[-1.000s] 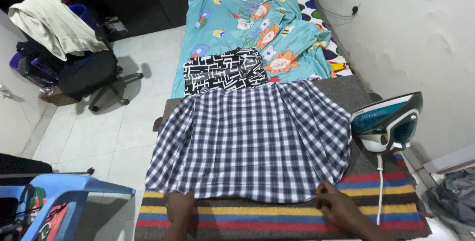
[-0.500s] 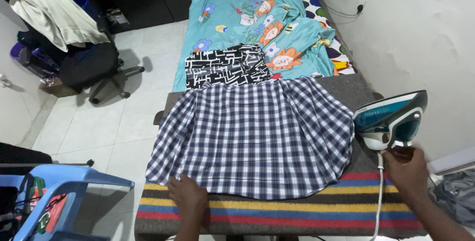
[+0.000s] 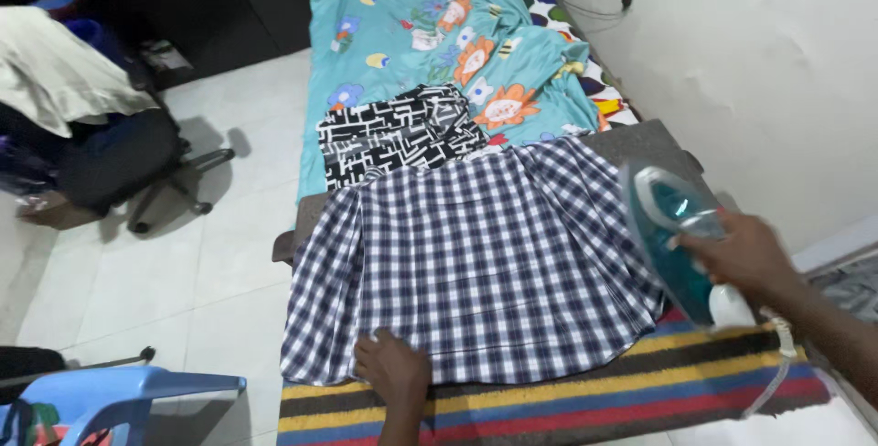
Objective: The person irons a checkered shirt on a small ironing board placed on a bed. They repeatedly smooth the fabric, move the iron across different sections, and flip the shirt to iron both sides.
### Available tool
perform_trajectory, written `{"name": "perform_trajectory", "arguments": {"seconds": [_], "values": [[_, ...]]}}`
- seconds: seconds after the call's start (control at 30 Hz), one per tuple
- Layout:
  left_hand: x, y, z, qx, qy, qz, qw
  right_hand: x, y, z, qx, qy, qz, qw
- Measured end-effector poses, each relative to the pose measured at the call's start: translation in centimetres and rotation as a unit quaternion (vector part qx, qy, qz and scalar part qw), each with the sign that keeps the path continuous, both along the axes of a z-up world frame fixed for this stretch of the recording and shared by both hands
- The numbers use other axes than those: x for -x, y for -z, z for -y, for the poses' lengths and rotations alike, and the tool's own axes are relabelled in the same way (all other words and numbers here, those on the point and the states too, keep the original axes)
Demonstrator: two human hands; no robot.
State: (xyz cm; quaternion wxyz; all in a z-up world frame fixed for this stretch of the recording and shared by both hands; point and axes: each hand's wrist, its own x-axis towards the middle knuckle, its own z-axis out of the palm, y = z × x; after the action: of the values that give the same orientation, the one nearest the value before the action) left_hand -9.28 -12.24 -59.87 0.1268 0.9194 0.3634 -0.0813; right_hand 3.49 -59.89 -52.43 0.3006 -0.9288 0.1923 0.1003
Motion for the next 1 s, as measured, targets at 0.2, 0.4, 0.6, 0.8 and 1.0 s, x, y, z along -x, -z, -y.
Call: {"name": "perform_trajectory", "arguments": {"seconds": [0.2,0.4,0.6,0.8,1.0], "values": [[-3.4,0.2,-0.6,0.066,0.067,0.083,0.992,4.2,-0.8,-12.9,0.057,-0.217,-0.189,0.956],[-9.3,2.5,-3.1,0.126,0.279,0.167,0.937,8.6,-1.1,-23.2,0.095,-0.402,-0.167,0.895],[-15.9,5.2,-8.0,0.056,0.294,0.159,0.941,6.7,-2.2,-26.6,0.107,-0.419,-0.222,0.874],[-17.8,6.0,-12.1,0.01,0.321,0.183,0.929,0.7,-0.5,-27.4,0.062,-0.115,-0.252,0.959],[-17.3,5.9,-11.8,0.003,0.307,0.206,0.929,-1.4,-0.3,-30.1,0.065,-0.254,-0.255,0.931]]}}
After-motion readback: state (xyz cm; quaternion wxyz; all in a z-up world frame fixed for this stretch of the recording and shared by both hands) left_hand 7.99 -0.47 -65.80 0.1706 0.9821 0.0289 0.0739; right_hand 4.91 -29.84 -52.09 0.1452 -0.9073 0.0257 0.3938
